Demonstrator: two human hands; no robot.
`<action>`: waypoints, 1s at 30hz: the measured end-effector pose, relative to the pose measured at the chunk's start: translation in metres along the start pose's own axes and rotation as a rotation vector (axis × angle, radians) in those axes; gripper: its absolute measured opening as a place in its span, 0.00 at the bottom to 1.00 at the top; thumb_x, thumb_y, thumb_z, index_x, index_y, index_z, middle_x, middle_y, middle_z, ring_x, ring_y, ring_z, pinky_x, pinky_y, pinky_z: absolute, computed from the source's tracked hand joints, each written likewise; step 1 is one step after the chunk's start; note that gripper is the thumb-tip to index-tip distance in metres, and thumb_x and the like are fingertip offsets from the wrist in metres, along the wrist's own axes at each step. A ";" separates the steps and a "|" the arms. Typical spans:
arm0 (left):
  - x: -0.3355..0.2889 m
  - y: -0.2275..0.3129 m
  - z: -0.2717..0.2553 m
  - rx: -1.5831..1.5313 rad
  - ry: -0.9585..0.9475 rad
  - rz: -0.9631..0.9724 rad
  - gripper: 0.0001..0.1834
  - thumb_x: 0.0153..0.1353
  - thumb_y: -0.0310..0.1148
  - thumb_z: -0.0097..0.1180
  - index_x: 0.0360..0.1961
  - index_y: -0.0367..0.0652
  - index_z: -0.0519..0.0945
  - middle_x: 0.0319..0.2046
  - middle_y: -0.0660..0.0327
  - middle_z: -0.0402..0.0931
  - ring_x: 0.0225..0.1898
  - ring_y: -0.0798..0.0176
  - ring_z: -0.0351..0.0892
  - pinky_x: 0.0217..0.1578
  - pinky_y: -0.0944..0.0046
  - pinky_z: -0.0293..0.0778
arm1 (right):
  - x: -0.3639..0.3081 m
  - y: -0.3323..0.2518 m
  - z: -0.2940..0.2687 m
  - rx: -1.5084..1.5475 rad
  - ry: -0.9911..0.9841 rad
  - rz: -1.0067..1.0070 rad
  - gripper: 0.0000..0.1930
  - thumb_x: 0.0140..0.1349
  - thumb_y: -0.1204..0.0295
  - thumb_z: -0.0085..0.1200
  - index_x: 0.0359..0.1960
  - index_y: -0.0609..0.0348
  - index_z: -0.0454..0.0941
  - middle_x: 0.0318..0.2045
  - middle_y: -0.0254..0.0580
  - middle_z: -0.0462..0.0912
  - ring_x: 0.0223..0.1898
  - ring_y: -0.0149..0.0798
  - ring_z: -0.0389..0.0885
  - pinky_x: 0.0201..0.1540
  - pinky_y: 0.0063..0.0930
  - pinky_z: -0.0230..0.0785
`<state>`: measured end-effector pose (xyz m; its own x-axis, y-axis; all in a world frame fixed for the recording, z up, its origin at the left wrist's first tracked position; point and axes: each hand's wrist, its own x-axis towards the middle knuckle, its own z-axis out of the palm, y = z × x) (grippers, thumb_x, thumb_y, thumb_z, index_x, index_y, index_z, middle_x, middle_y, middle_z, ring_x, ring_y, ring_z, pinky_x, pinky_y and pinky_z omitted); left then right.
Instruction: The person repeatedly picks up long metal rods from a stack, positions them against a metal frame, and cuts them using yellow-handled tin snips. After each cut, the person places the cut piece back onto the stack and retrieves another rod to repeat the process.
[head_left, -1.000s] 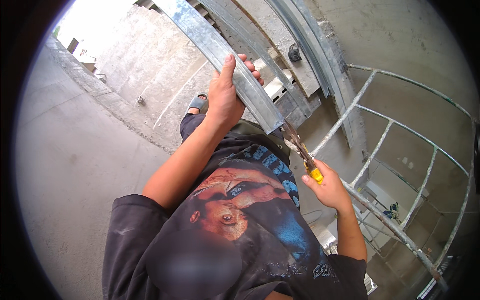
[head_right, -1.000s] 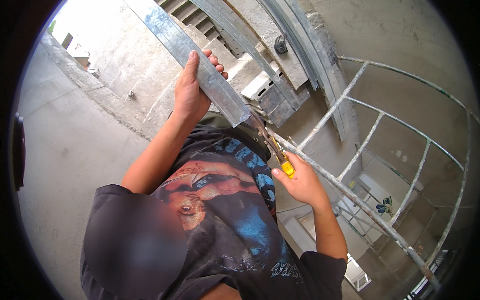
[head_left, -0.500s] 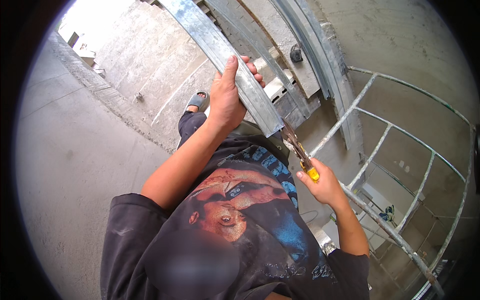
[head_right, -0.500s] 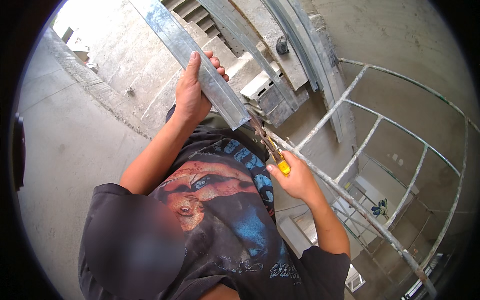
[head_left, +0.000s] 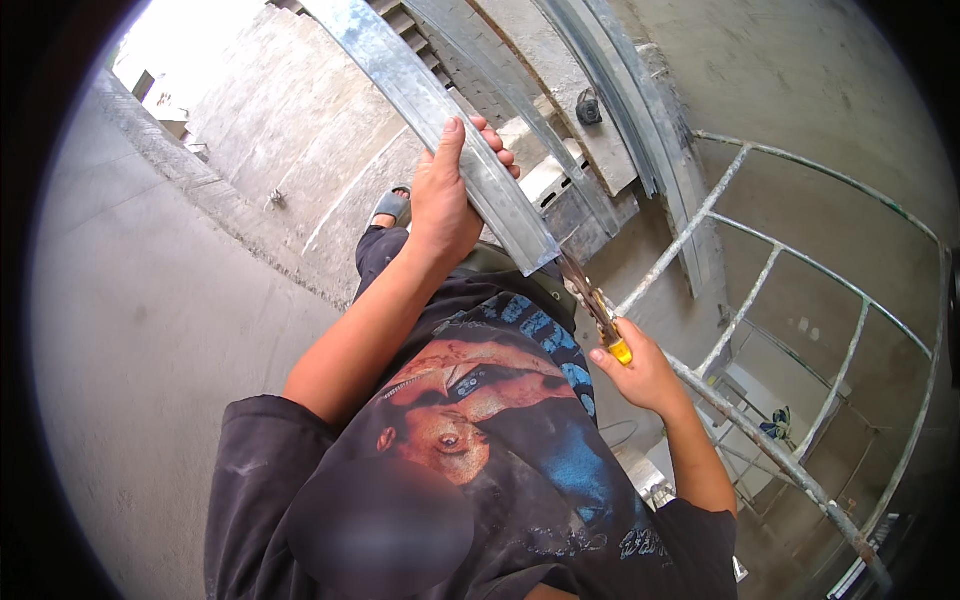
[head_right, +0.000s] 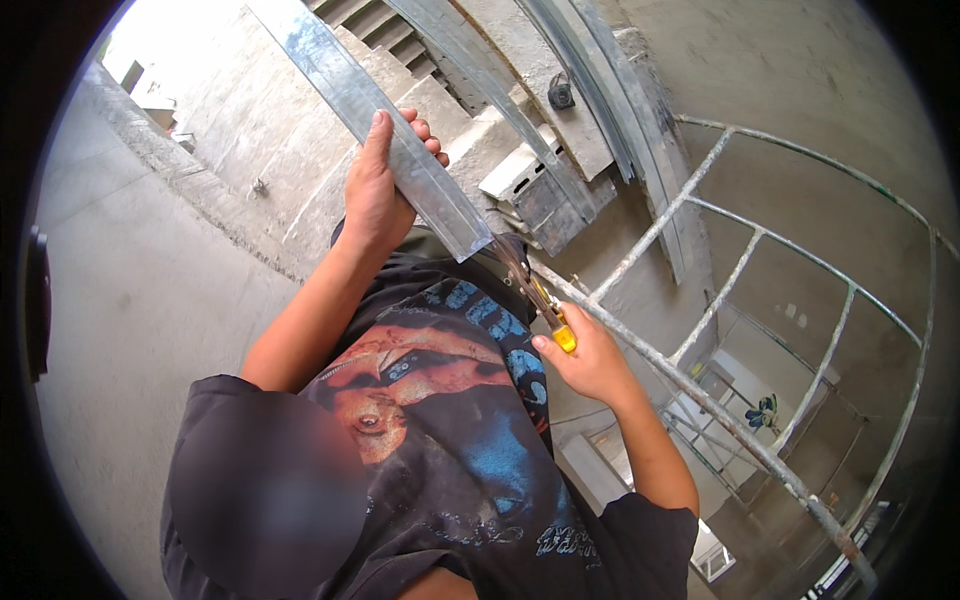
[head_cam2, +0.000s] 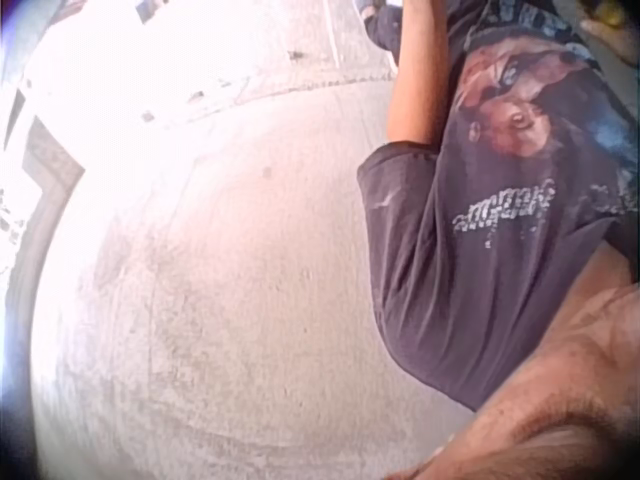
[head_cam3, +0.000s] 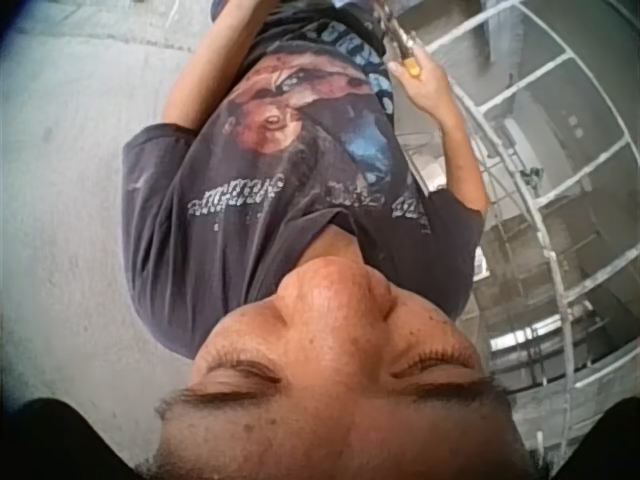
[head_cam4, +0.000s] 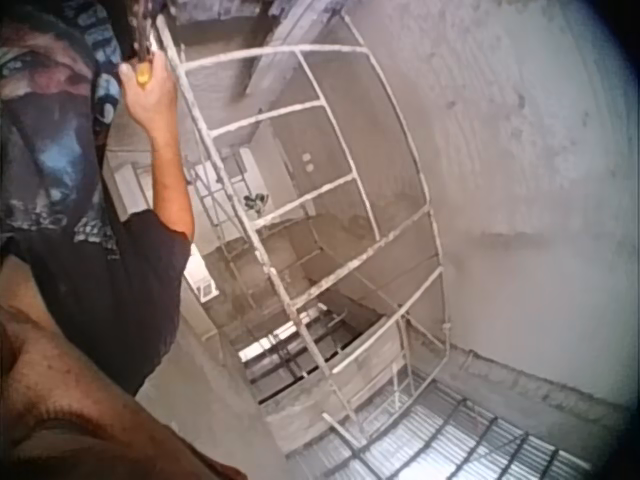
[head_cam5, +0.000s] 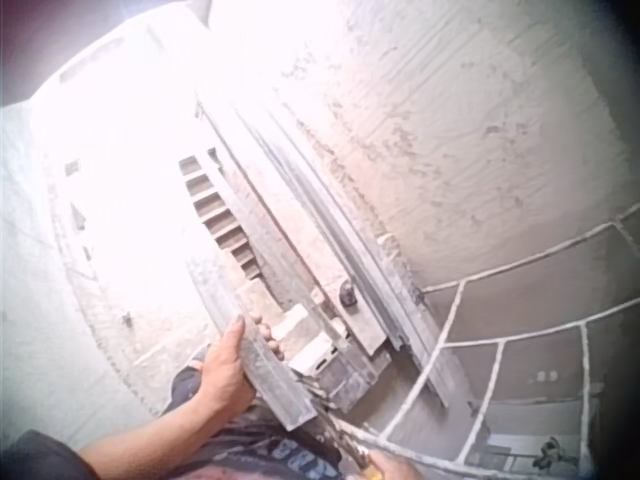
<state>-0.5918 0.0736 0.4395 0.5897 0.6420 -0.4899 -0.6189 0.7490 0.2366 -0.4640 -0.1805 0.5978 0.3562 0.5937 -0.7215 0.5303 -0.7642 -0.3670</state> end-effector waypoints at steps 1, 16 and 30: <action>0.000 0.000 0.000 0.022 -0.002 0.005 0.20 0.77 0.47 0.47 0.53 0.39 0.70 0.38 0.59 0.76 0.38 0.62 0.79 0.44 0.54 0.80 | -0.002 0.005 -0.001 0.006 -0.018 -0.032 0.27 0.65 0.54 0.63 0.54 0.64 0.73 0.41 0.56 0.79 0.42 0.54 0.79 0.46 0.41 0.71; 0.003 -0.003 0.009 0.041 0.019 0.005 0.21 0.77 0.47 0.47 0.55 0.38 0.69 0.38 0.59 0.75 0.39 0.61 0.79 0.44 0.54 0.80 | -0.004 -0.007 0.043 0.161 0.079 0.064 0.33 0.67 0.54 0.61 0.61 0.73 0.69 0.53 0.63 0.79 0.55 0.60 0.79 0.58 0.42 0.70; 0.007 -0.008 0.005 0.049 0.021 0.012 0.20 0.77 0.46 0.47 0.54 0.38 0.69 0.38 0.59 0.75 0.39 0.62 0.79 0.45 0.55 0.79 | -0.002 -0.023 0.059 0.284 0.137 0.129 0.26 0.68 0.56 0.59 0.55 0.68 0.74 0.44 0.61 0.83 0.48 0.59 0.83 0.51 0.43 0.73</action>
<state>-0.5801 0.0731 0.4388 0.5716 0.6476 -0.5039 -0.5995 0.7489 0.2825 -0.5219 -0.1787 0.5731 0.5168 0.5011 -0.6942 0.2458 -0.8635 -0.4403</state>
